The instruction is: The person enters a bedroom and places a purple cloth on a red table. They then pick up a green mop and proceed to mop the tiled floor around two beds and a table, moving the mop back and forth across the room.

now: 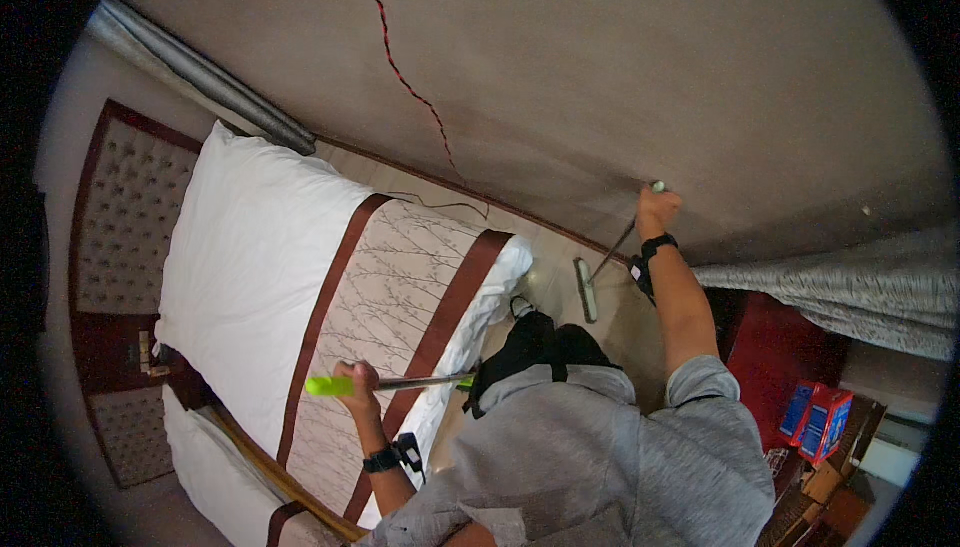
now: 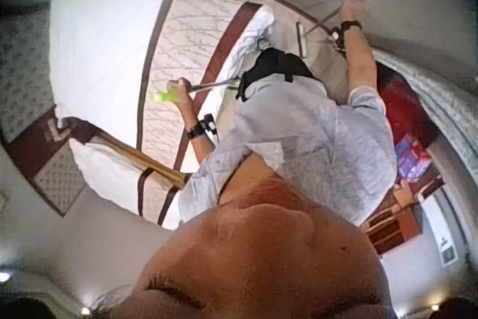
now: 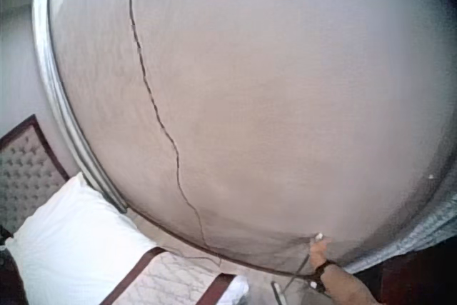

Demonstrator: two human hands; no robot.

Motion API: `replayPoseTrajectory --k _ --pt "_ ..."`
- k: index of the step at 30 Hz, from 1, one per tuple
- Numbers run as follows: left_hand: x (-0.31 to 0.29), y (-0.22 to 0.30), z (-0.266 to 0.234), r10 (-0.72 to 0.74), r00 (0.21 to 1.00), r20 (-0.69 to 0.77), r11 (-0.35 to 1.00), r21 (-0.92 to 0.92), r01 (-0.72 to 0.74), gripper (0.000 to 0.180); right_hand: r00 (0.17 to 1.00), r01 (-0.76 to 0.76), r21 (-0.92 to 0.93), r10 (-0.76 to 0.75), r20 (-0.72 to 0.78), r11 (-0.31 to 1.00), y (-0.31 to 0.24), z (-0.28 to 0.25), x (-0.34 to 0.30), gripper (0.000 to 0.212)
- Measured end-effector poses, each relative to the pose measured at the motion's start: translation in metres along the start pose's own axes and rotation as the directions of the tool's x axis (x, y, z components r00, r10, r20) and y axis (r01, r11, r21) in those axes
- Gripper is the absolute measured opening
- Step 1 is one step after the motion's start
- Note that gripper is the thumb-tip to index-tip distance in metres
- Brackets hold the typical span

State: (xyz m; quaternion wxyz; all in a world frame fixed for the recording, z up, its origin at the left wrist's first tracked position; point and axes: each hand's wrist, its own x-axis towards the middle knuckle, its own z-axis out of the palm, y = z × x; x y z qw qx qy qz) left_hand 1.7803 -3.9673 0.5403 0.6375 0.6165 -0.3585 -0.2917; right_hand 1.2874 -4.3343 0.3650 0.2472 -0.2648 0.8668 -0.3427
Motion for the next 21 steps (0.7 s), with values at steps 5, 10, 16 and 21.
replayPoseTrajectory --k 5,10,16,21 --pt "-0.014 0.013 0.000 -0.106 0.989 -0.101 0.994 -0.050 0.101 0.038 0.966 0.133 -0.063 -0.116 0.229 0.989 0.018 0.022 -0.009 0.039" --pt "-0.051 0.010 -0.017 -0.077 0.962 -0.262 0.997 -0.043 0.068 0.037 0.787 0.319 0.185 -0.369 0.494 0.929 -0.028 0.053 -0.087 0.043" --pt "-0.093 0.031 -0.010 -0.078 0.860 -0.504 0.993 0.038 0.112 0.033 0.610 0.528 0.403 -0.664 0.432 0.748 -0.129 0.142 -0.127 0.038" --pt "-0.160 0.040 -0.006 0.012 0.649 -0.761 0.986 0.117 0.120 0.034 0.542 0.406 0.490 -0.635 0.550 0.771 -0.191 0.226 -0.156 0.041"
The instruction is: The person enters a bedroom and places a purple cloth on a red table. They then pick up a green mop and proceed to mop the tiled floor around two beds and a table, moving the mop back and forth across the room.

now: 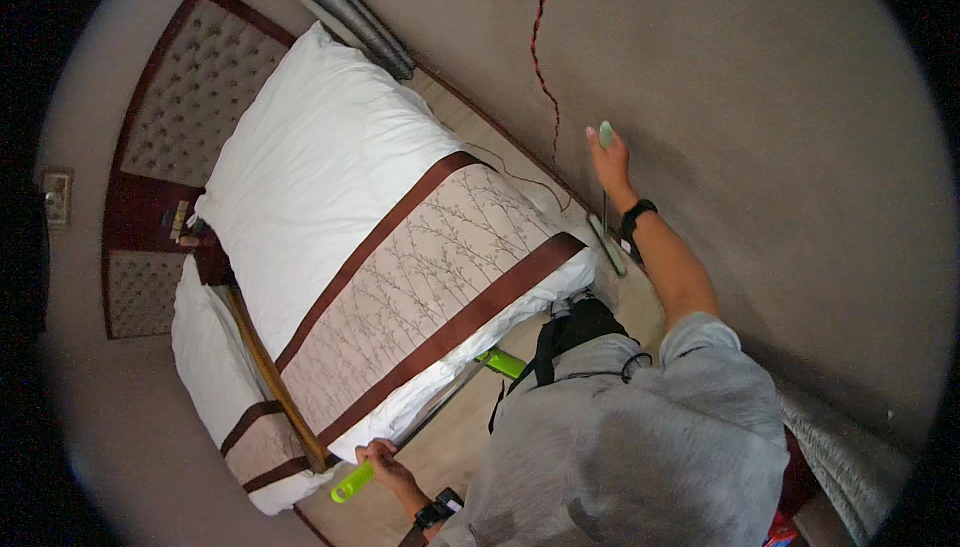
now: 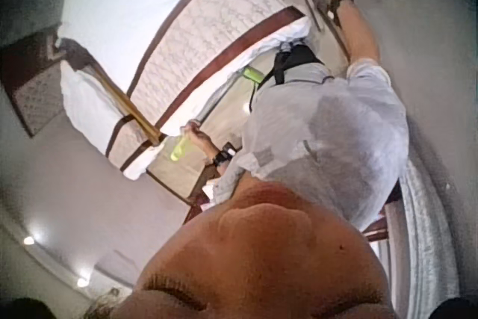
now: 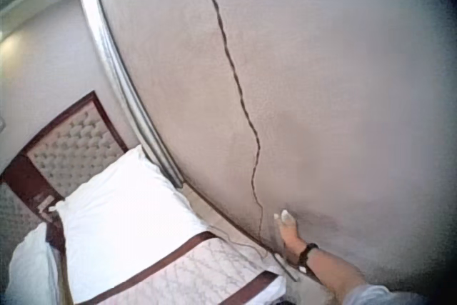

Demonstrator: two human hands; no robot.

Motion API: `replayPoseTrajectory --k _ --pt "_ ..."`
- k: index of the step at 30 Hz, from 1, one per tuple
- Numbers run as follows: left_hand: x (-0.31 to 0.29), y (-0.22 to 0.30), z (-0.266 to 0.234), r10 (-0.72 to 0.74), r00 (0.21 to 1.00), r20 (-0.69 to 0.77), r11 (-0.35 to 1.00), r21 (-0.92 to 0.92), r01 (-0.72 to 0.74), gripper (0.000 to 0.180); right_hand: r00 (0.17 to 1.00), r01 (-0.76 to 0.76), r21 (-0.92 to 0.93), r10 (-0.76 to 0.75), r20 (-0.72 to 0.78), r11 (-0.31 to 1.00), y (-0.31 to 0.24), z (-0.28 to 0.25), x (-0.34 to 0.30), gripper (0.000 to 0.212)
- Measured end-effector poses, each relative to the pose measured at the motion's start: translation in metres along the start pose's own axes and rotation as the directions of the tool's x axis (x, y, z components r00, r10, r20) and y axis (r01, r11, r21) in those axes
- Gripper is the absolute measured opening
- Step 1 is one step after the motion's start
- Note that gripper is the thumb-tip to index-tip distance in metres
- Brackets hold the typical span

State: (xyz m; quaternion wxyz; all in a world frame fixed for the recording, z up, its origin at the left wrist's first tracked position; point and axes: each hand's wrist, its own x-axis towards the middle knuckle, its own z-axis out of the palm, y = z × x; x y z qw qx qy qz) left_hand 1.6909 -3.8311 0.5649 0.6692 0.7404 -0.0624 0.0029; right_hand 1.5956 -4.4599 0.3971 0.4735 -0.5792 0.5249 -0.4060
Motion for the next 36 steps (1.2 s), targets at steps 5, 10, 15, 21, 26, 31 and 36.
replayPoseTrajectory --k 5,10,15,21,26,31,36 --pt "-0.038 -0.016 -0.058 0.009 0.968 -0.252 0.998 -0.050 -0.022 0.026 0.962 0.051 0.137 -0.086 0.261 0.989 -0.012 0.066 0.045 0.033" --pt "-0.051 -0.001 -0.048 0.036 0.949 -0.313 0.999 -0.004 -0.039 0.026 0.956 -0.144 0.295 0.056 0.289 0.945 0.001 0.128 0.077 0.034" --pt "-0.062 0.001 -0.039 0.002 0.932 -0.363 1.000 0.009 0.002 0.028 0.908 -0.037 -0.139 0.092 0.410 0.990 -0.022 0.160 0.099 0.040" --pt "-0.062 0.006 -0.021 0.024 0.929 -0.368 0.998 0.056 -0.004 0.029 0.945 -0.110 -0.303 0.193 0.263 0.947 0.001 0.193 0.130 0.046" --pt "-0.064 0.003 -0.020 -0.007 0.908 -0.419 1.000 0.013 0.013 0.029 0.840 -0.438 -0.288 0.502 0.208 0.852 0.014 0.193 0.126 0.047" --pt "-0.050 -0.002 -0.016 -0.024 0.939 -0.342 1.000 0.007 0.028 0.029 0.754 -0.608 -0.225 0.642 0.136 0.761 0.010 0.167 0.135 0.067" --pt "-0.045 0.000 -0.008 0.004 0.938 -0.347 1.000 0.012 0.001 0.029 0.597 -0.800 0.002 0.796 0.103 0.600 0.044 0.172 0.154 0.070"
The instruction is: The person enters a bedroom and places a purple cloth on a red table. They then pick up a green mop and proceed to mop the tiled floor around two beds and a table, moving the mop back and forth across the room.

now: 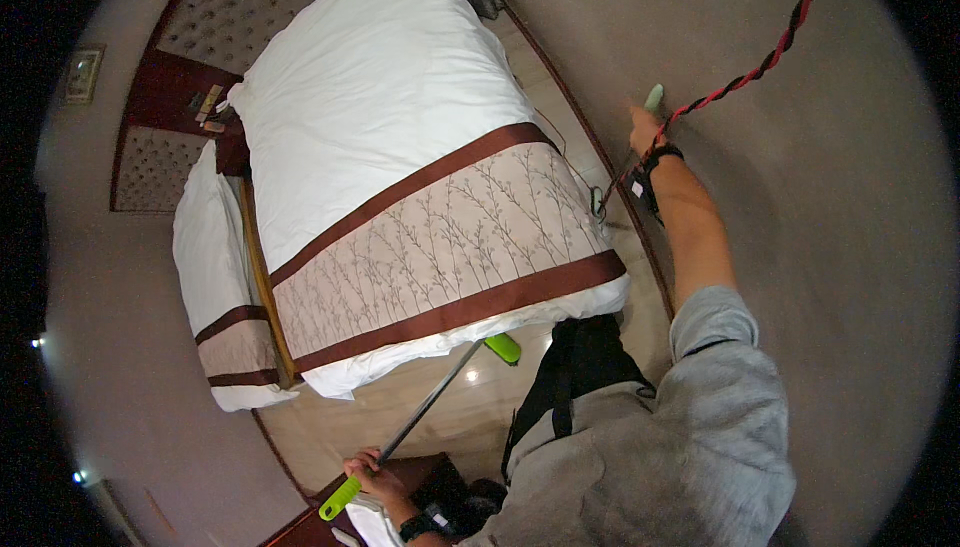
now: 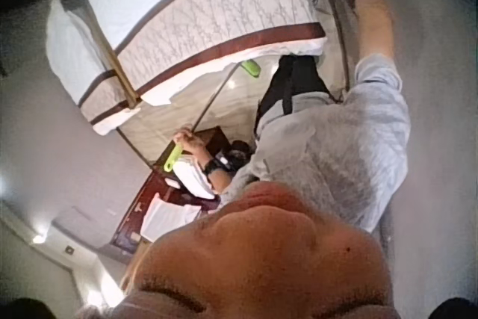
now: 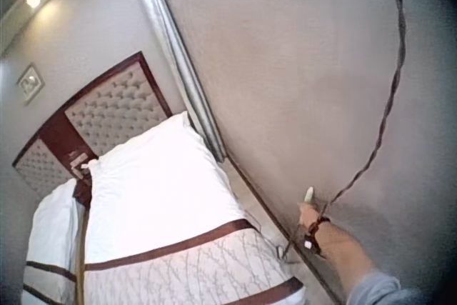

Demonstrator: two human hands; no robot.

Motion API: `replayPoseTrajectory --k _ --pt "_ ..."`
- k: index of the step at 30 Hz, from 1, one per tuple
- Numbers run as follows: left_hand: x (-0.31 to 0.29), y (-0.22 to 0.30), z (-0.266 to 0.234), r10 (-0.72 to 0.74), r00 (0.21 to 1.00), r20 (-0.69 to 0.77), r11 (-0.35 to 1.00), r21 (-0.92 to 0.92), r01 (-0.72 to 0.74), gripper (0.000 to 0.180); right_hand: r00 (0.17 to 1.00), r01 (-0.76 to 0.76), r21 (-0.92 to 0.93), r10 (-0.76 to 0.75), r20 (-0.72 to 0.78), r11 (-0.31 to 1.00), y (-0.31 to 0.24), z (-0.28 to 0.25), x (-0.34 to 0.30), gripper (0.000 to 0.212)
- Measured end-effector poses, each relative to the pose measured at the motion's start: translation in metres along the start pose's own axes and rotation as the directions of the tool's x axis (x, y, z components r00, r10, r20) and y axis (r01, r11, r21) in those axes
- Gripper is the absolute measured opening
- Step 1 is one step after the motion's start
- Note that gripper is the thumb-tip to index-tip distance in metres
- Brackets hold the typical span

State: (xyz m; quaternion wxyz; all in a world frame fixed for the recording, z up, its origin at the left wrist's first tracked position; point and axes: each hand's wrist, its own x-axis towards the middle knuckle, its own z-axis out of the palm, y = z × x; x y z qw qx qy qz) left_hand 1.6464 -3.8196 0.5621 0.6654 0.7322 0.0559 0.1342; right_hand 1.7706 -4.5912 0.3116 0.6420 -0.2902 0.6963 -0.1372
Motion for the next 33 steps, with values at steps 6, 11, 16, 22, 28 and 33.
replayPoseTrajectory --k 6,11,16,22,28,33 --pt "-0.010 0.014 0.005 0.040 0.999 0.022 0.999 0.005 -0.040 0.032 0.989 0.030 -0.019 -0.027 0.143 0.999 0.014 -0.007 0.001 0.077" --pt "-0.001 0.005 -0.004 -0.011 1.000 0.017 1.000 0.009 0.011 0.033 0.958 0.278 0.005 -0.278 0.077 0.961 0.025 0.017 0.010 0.074" --pt "-0.009 0.000 -0.012 0.004 1.000 0.012 1.000 -0.006 -0.004 0.030 0.928 0.317 -0.219 -0.254 0.271 0.923 0.016 0.008 0.006 0.060" --pt "-0.008 0.023 0.003 -0.048 0.999 0.006 0.998 0.041 0.048 0.029 0.906 0.423 -0.187 -0.415 0.081 0.887 0.028 0.004 0.023 0.043" --pt "-0.001 0.006 0.002 0.000 0.999 -0.052 0.999 0.051 0.003 0.032 0.906 0.411 -0.161 -0.382 0.183 0.897 0.045 -0.010 0.010 0.027" --pt "0.000 0.003 -0.010 -0.008 0.999 -0.039 1.000 0.010 0.009 0.032 0.931 0.353 -0.107 -0.338 0.135 0.929 0.052 0.010 -0.017 0.027"
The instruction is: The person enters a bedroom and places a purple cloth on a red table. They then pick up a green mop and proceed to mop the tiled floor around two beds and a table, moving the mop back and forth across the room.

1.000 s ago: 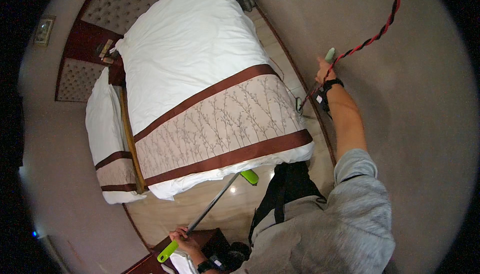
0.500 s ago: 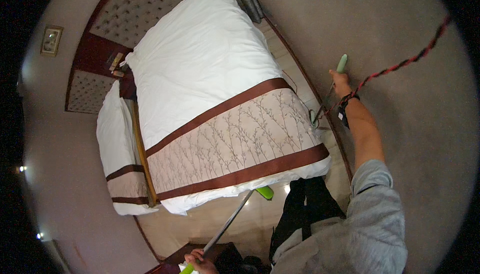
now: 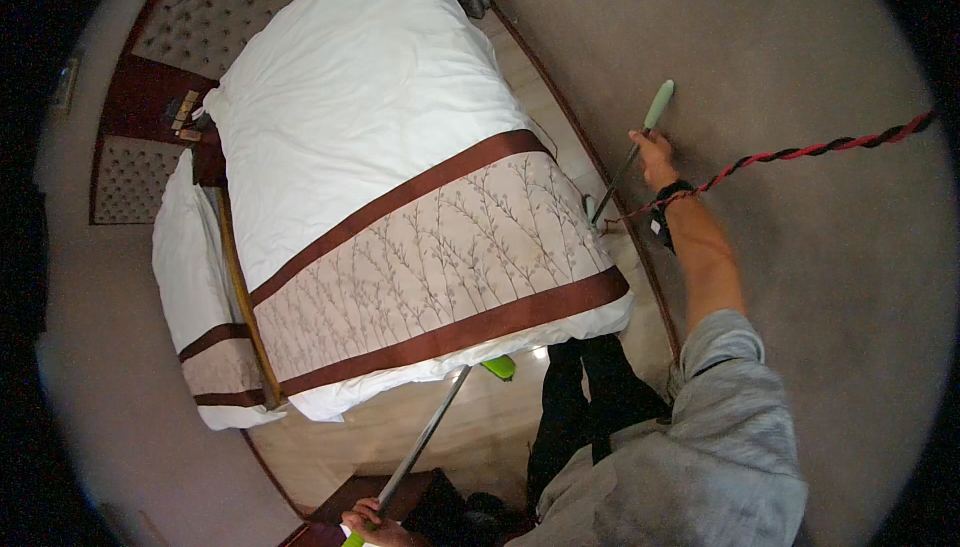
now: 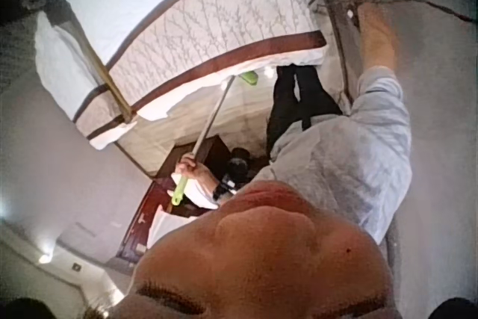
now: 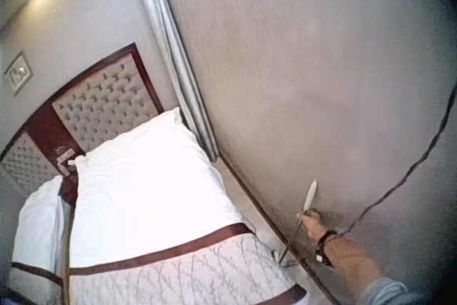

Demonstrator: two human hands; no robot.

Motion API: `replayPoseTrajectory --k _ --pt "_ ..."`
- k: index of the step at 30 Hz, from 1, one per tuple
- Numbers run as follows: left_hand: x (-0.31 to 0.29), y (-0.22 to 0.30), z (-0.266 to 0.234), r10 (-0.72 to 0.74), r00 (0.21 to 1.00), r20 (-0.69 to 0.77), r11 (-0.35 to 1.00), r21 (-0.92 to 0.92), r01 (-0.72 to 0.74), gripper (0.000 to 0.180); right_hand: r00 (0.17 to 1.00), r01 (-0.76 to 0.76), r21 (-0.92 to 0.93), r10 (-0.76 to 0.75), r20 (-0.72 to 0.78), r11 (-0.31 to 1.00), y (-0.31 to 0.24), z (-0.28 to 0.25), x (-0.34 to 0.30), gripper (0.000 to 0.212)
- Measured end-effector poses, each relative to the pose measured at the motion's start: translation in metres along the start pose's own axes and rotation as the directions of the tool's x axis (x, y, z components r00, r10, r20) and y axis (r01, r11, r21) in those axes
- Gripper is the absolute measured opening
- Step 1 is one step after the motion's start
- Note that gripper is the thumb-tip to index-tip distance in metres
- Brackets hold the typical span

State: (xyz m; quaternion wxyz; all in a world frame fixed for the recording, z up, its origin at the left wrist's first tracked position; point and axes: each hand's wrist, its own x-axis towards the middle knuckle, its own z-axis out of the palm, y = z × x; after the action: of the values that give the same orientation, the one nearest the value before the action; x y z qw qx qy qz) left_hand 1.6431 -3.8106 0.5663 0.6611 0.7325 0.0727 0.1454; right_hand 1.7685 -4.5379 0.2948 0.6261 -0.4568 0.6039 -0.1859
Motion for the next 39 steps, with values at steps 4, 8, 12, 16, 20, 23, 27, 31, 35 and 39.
replayPoseTrajectory --k 4,8,12,16,20,23,27,31,35,39 --pt "0.010 -0.006 0.003 0.023 0.999 0.036 1.000 0.015 -0.023 0.031 0.994 -0.057 -0.033 0.060 0.086 0.998 0.007 -0.014 0.035 0.043" --pt "0.007 0.011 0.010 0.002 1.000 0.022 0.998 0.056 -0.003 0.024 0.989 -0.031 -0.021 0.033 0.141 0.999 0.016 -0.004 0.040 0.036" --pt "0.007 0.012 0.015 -0.006 1.000 -0.014 1.000 0.024 0.007 0.022 0.998 0.018 -0.050 -0.015 0.059 0.999 0.022 0.003 0.042 0.031" --pt "0.024 -0.003 0.027 0.007 0.999 0.032 0.999 -0.054 -0.005 0.028 0.961 0.237 -0.322 -0.270 -0.060 0.917 0.027 -0.013 0.071 0.037" --pt "0.020 -0.003 0.015 -0.027 0.999 -0.021 1.000 -0.017 0.026 0.029 0.906 0.351 -0.621 -0.422 0.037 0.700 -0.008 0.007 0.015 0.042" --pt "0.016 -0.006 0.006 -0.015 0.999 -0.040 1.000 0.016 0.016 0.029 0.817 0.494 -0.676 -0.557 0.148 0.546 -0.029 0.016 0.005 0.041" --pt "0.021 -0.010 0.015 0.038 0.999 -0.033 0.999 -0.034 -0.039 0.027 0.871 0.468 -0.543 -0.468 0.150 0.697 -0.031 0.020 0.033 0.042" --pt "0.016 0.000 0.036 -0.015 0.999 -0.036 1.000 0.016 0.016 0.028 0.888 0.444 -0.549 -0.429 0.166 0.708 -0.022 0.028 0.045 0.046" --pt "0.015 -0.005 0.038 0.019 1.000 0.011 0.996 0.082 -0.019 0.031 0.874 0.484 -0.458 -0.440 0.207 0.745 -0.023 0.055 0.046 0.049" --pt "0.020 -0.010 0.033 0.022 1.000 0.016 0.999 0.049 -0.023 0.033 0.917 0.393 -0.556 -0.354 0.181 0.732 -0.039 0.061 0.055 0.048"
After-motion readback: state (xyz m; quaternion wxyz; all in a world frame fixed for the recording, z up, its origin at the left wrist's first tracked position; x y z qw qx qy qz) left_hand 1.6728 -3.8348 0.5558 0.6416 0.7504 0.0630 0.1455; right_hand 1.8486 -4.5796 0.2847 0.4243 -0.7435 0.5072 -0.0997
